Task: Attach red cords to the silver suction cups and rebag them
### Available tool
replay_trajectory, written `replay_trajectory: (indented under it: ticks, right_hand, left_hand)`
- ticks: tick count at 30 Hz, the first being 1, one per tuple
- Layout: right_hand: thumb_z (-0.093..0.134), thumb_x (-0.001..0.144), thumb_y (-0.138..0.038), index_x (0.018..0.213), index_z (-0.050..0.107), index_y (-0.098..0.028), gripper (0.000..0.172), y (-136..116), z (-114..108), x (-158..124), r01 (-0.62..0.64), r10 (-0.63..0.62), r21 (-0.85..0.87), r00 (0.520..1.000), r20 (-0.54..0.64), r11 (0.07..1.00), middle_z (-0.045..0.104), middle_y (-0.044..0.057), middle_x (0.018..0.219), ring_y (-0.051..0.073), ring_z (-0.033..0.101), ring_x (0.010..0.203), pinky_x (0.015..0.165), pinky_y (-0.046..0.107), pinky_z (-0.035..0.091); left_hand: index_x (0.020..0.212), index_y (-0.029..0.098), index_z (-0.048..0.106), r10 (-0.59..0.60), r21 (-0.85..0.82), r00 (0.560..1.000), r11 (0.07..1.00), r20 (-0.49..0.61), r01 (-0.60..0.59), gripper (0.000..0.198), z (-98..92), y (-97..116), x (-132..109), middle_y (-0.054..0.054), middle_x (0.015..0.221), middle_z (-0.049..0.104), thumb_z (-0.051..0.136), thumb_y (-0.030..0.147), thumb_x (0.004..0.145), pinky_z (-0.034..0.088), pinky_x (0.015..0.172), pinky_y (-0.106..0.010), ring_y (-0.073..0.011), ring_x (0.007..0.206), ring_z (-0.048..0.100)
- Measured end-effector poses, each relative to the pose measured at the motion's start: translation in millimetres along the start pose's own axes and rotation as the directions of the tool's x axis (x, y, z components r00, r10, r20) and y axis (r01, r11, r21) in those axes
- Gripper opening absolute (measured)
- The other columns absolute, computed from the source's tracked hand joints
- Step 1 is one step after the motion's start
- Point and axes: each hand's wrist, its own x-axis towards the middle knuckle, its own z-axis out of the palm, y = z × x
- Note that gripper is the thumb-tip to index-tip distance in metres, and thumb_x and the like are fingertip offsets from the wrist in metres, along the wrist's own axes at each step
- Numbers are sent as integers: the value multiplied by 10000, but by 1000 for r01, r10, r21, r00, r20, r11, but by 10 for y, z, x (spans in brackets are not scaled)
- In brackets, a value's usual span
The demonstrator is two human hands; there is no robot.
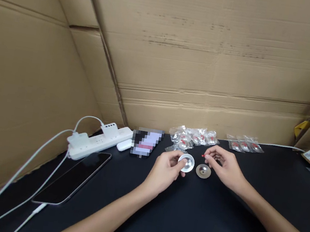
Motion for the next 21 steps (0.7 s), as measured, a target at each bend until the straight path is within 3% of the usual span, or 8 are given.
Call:
replay_trajectory:
  ticks: [3,8,14,21]
  right_hand:
    - [591,918,-261,883,638,-202,84,-96,91,-35,54,-54,-10,999,5,998,667,22,818,160,630,744,706,291,500]
    - [616,898,-188,1009,678,-200,127,-170,136,-90,162,-158,-128,987,38,978,703,19,835,151,645,721,686,277,500]
    - [569,926,-157,953,707,-181,143,-114,147,-109,289,-292,-260,956,32,921,682,46,831,156,623,713,664,283,495]
    - [477,979,-186,965,631,-173,155,-90,176,-129,264,-268,-404,962,49,876,605,53,846,167,573,731,693,313,475]
  left_hand:
    - [892,109,676,-84,-241,996,966,40,92,228,13,45,-8,-47,685,636,619,329,869,402,509,-245,-135,566,555]
    - [932,102,706,-53,-466,990,878,134,111,189,41,109,-58,-87,832,674,671,269,852,512,676,-296,-180,752,640]
    - [991,104,701,-21,-531,986,840,166,108,203,56,98,-77,-98,891,698,705,238,839,540,828,-371,-208,839,674]
    - [1063,81,690,-15,-528,987,844,159,98,296,80,113,-83,-125,922,721,729,239,816,550,837,-388,-218,826,694]
